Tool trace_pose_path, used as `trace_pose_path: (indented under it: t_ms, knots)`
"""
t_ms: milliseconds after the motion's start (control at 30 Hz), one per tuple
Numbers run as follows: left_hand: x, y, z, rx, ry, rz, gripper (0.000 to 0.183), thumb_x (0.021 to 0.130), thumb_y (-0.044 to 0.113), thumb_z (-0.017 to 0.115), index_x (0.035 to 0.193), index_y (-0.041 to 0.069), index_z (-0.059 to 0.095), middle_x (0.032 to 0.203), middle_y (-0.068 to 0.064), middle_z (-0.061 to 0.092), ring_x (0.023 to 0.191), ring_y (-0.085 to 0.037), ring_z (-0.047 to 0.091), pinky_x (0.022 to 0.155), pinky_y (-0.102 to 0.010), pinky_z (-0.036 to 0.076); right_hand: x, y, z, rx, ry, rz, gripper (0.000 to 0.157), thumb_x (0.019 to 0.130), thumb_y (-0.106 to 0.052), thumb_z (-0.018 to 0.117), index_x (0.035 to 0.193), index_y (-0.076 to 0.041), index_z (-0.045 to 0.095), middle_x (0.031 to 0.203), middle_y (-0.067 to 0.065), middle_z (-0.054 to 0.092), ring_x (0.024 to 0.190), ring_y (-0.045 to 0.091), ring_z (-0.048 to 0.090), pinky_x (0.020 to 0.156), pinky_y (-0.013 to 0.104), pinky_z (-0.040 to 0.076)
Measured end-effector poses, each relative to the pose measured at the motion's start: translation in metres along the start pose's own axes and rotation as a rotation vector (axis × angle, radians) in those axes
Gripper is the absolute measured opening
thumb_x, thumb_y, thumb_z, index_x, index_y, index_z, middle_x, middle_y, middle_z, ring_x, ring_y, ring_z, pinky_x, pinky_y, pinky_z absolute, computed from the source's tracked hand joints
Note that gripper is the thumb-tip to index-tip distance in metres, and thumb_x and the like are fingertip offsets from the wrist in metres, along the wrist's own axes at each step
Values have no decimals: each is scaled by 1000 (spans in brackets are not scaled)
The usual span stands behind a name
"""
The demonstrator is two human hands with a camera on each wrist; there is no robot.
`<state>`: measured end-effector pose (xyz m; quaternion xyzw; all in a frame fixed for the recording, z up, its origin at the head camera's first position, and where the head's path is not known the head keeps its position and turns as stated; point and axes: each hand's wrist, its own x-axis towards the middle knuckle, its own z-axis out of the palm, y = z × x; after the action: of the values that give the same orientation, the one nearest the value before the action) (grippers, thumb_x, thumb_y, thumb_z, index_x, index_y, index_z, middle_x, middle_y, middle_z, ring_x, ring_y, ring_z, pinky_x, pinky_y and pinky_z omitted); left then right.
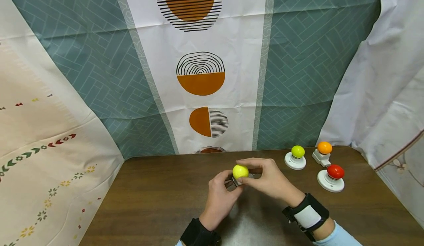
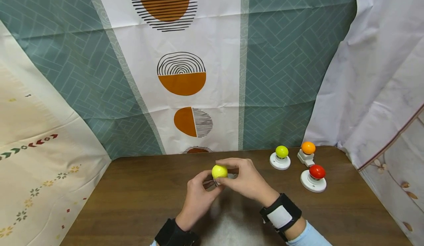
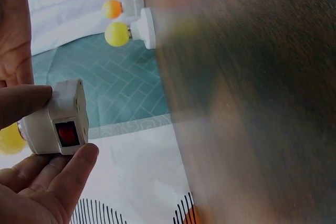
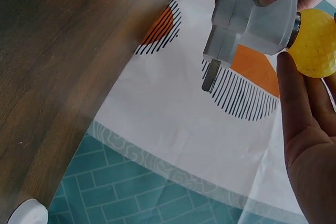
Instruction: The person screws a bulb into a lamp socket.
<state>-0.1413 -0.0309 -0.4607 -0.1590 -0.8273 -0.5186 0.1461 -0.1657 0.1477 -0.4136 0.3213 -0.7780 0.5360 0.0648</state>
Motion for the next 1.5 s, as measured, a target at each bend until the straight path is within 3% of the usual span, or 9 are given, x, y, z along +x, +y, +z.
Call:
trace_pose_path:
  t_ms: [367, 600, 867, 1033, 1333, 1500]
  knots:
    - [-1, 0, 2, -9, -12, -18, 33, 77, 17, 74, 108, 20, 62, 97, 10, 58, 90, -4, 58, 77, -24, 47, -2, 1, 6, 55, 129, 153, 41, 68, -22, 82, 105, -15, 66, 103, -1, 64, 83, 19, 64, 67, 34, 52]
    - [0, -1, 2, -1, -10, -26, 35, 77, 20, 74, 110, 18, 62, 99, 8, 58, 91, -5, 58, 76, -23, 47, 0, 5, 1, -23, 19, 41, 51, 72, -31, 79, 119, -24, 60, 116, -8, 59, 102, 11, 57, 82, 34, 47]
    - [1, -3, 2, -13, -10, -9, 34, 79, 24, 73, 110, 18, 61, 101, 8, 59, 92, -6, 58, 77, -24, 47, 1, 8, -3, -8, -60, -2, 48, 79, -27, 74, 124, -24, 58, 118, -9, 58, 106, 13, 55, 82, 32, 47]
    - [1, -4, 3, -28, -4, -2, 31, 79, 24, 74, 107, 19, 62, 99, 9, 60, 91, -6, 59, 77, -24, 48, 1, 9, -2, -13, -34, 6, 46, 77, -27, 76, 120, -24, 61, 114, -7, 61, 104, 13, 57, 80, 32, 48]
    - [2, -4, 2, -21, 0, -1, 32, 76, 21, 75, 105, 21, 63, 98, 10, 60, 90, -5, 59, 76, -24, 48, 0, 5, 4, -22, 87, 48, 43, 69, -34, 80, 108, -25, 65, 104, -9, 63, 93, 13, 61, 75, 34, 50]
    - [2, -4, 3, -21, -1, 7, 32, 77, 23, 75, 107, 22, 62, 99, 10, 60, 91, -6, 59, 77, -25, 48, 1, 6, 3, -22, 74, 55, 46, 69, -34, 81, 111, -25, 64, 108, -9, 62, 95, 12, 60, 77, 37, 50]
